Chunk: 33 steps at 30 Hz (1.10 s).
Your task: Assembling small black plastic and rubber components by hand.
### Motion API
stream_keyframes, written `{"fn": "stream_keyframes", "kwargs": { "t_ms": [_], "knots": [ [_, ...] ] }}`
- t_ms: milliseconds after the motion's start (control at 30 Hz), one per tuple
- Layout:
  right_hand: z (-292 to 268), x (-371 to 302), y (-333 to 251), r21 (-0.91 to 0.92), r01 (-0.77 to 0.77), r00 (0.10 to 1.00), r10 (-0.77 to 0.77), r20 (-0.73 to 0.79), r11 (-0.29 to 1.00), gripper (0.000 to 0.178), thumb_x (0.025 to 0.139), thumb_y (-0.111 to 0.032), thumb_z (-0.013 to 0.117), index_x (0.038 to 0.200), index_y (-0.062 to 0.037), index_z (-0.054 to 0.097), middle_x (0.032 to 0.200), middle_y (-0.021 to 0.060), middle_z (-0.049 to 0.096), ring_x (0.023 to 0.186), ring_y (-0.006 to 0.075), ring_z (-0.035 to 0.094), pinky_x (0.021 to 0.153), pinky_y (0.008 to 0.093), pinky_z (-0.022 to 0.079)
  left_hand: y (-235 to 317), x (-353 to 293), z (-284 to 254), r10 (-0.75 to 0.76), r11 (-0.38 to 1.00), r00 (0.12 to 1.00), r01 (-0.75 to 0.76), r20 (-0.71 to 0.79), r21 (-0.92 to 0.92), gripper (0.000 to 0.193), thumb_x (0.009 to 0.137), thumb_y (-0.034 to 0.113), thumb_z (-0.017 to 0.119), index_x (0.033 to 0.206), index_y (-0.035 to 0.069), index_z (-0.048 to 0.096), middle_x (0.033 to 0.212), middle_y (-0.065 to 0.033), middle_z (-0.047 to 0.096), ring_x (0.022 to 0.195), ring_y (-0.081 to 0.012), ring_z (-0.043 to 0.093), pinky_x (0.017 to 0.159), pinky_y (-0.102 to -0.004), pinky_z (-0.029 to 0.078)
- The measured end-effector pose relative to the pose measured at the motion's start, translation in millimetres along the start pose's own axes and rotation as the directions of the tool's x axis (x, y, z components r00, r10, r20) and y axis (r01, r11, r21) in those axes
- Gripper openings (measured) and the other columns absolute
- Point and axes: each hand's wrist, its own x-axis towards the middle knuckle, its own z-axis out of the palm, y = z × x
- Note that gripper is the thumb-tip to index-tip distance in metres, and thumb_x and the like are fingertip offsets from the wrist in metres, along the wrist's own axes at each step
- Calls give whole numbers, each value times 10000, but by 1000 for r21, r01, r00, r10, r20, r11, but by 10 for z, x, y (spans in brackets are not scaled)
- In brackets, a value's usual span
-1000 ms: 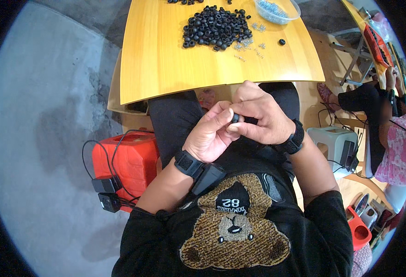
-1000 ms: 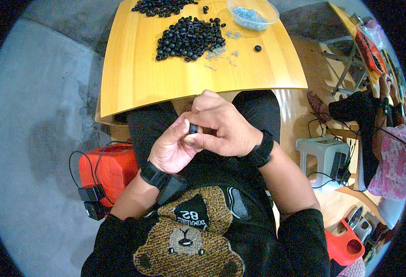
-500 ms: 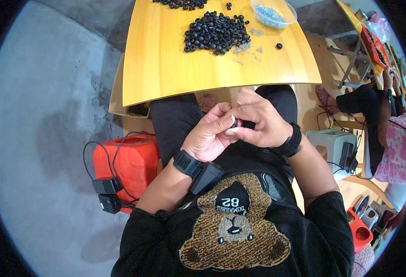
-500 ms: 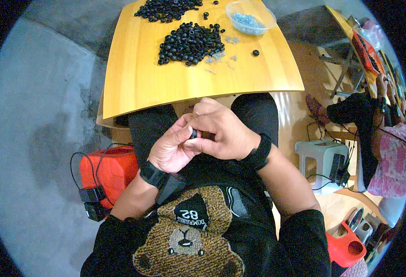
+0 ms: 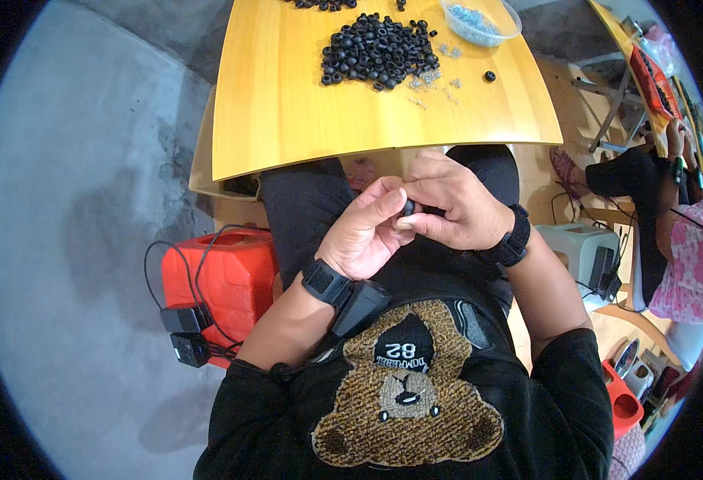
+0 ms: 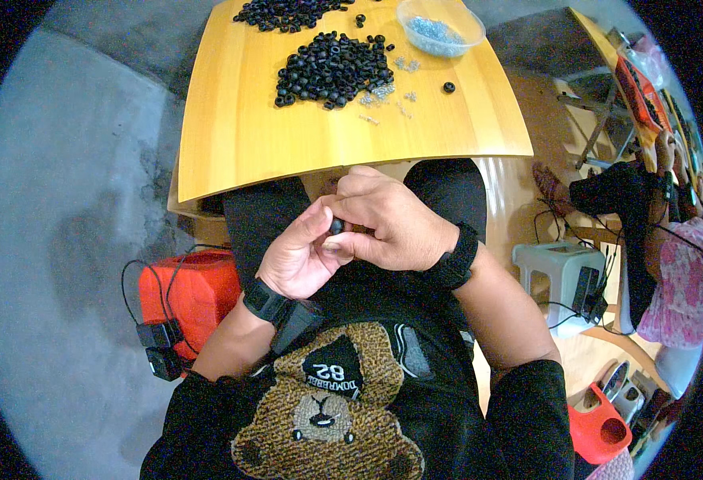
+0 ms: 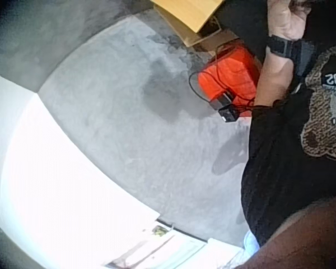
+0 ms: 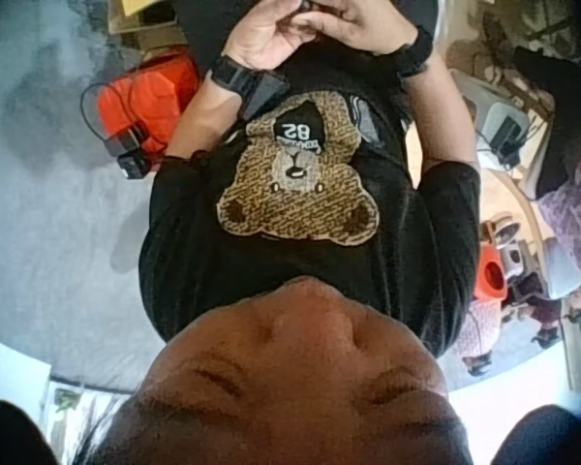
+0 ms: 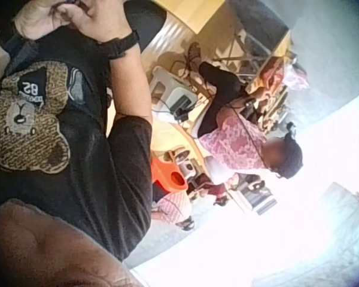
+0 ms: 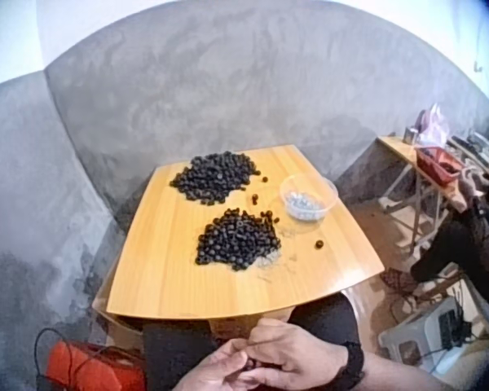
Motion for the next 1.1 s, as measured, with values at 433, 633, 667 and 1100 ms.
{"fn": "stream_keyframes", "kwargs": {
  "t_ms": [433, 633, 667, 1100],
  "knots": [
    [-3, 23, -47, 167, -26, 999, 21, 29, 986, 244, 792, -255, 639, 796, -16, 592, 701, 135, 519, 691, 318, 495, 639, 387, 398, -4, -12, 36, -25, 999, 1000, 25, 5, -22, 418, 825, 220, 678, 1160, 77, 473, 1006, -12, 557, 783, -70, 545, 666, -205, 456],
    [34, -6, -51, -23, -143, 989, 143, 22, 990, 277, 780, -276, 655, 813, -7, 599, 688, 144, 490, 690, 318, 487, 623, 384, 395, -20, -34, 37, -10, 991, 992, -7, -126, -133, 148, 867, 124, 623, 984, 100, 535, 862, 5, 571, 715, -71, 531, 597, -192, 436],
    [51, -22, -40, -13, -141, 990, 141, 15, 990, 278, 781, -275, 654, 823, -4, 605, 690, 147, 489, 694, 319, 487, 624, 384, 398, -21, -41, 33, -12, 994, 992, -3, -128, -114, 141, 868, 124, 623, 979, 102, 539, 859, 7, 571, 710, -68, 530, 591, -191, 434],
    [142, 83, -9, -4, -145, 989, 144, -28, 989, 325, 747, -242, 716, 961, -6, 648, 687, 110, 532, 662, 249, 518, 610, 341, 419, 143, -160, 61, 43, 995, 961, -65, -275, -72, 123, 872, 130, 618, 974, 99, 555, 832, -6, 583, 668, -69, 544, 567, -183, 458]
  ]
}}
